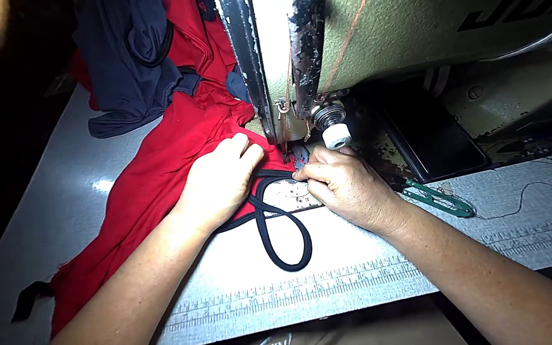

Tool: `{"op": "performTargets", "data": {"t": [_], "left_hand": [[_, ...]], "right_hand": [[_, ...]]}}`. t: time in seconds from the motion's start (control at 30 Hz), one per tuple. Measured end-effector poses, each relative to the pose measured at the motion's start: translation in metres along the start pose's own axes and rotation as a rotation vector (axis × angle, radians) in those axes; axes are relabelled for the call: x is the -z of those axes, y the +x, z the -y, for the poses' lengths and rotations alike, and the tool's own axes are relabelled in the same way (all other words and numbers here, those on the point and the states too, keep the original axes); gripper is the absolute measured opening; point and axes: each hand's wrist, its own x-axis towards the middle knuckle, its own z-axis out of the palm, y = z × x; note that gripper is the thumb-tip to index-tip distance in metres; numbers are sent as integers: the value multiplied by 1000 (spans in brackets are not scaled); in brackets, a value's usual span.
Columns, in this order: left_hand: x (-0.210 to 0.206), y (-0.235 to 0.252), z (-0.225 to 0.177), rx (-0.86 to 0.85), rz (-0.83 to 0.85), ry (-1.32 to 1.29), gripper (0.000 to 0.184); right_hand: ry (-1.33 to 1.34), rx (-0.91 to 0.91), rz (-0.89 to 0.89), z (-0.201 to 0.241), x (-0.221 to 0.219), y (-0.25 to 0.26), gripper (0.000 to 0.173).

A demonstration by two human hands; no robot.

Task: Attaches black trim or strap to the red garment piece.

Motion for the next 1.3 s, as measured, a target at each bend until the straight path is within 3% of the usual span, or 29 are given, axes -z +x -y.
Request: {"op": "performTargets", "data": {"t": [0.1, 0.23, 0.37, 0.53, 0.7, 1.0, 1.3], "left_hand": [[-5, -7, -2, -95, -6, -142, 28], [-9, -14, 2, -44, 19, -174, 37], [-6, -10, -1, -68, 3, -148, 30], [-14, -4, -12, -121, -75, -298, 31], [-19, -4, -4, -11, -155, -361, 29], [-13, -13, -5, -61, -37, -279, 37], [-15, -12, -7, -24, -46, -305, 28]], "right_hand": [[7, -1, -1, -1, 0, 0, 26], [7, -8, 0, 0, -1, 0, 27], [8, -9, 6, 0, 1, -1, 27], [22, -21, -3, 0, 0, 0, 28], [31, -25, 10, -1, 0, 0, 29], [-9, -24, -19, 1, 0, -1, 28], [-151, 44, -16, 5, 2, -2, 28]]}}
